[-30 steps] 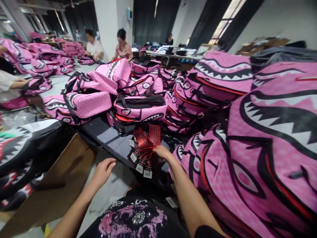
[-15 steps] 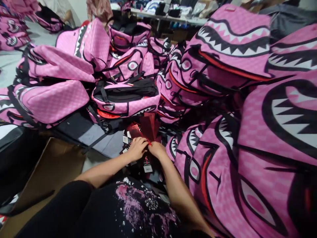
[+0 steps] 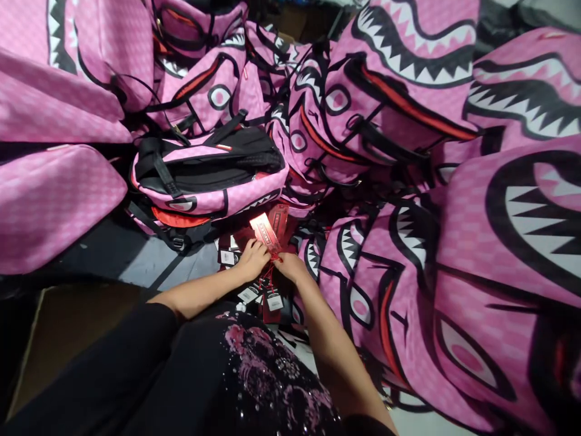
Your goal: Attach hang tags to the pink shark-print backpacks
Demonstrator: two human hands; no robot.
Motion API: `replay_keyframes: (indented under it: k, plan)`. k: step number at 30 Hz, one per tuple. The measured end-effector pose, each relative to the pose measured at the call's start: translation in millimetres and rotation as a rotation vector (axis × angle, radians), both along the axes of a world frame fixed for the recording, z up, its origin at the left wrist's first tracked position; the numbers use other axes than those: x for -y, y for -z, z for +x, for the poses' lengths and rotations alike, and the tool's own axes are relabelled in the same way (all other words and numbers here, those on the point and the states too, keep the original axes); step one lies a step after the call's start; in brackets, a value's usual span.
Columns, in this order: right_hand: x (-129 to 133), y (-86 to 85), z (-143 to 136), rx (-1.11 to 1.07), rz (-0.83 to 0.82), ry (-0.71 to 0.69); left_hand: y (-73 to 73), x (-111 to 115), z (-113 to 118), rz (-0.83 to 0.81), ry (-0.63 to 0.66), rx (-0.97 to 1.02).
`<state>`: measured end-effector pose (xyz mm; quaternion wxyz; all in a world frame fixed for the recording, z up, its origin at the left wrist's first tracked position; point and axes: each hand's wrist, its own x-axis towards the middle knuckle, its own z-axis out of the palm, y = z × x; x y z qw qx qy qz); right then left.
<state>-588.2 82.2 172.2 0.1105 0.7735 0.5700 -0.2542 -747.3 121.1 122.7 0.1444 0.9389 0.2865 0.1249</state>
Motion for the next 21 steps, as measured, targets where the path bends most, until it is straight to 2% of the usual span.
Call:
replay_keyframes:
  k: [5,10,15,21]
  plan:
    - [7,3.0,-1,-0.021,0.134,0.083,5.1,-23,3,-0.021,0.056,-0.054]
    - [19,14.1,-13,-0.003,0.261,0.162,12.5,-39,0,-0.071,0.06,-0.094]
    - [6,20.8,-16,0.001,0.331,0.166,14.0,-42,-1,-0.095,0.04,-0.139]
    - [-8,20.9,-13,-0.034,0.297,0.106,13.2,-44,0,-0.098,0.041,-0.191]
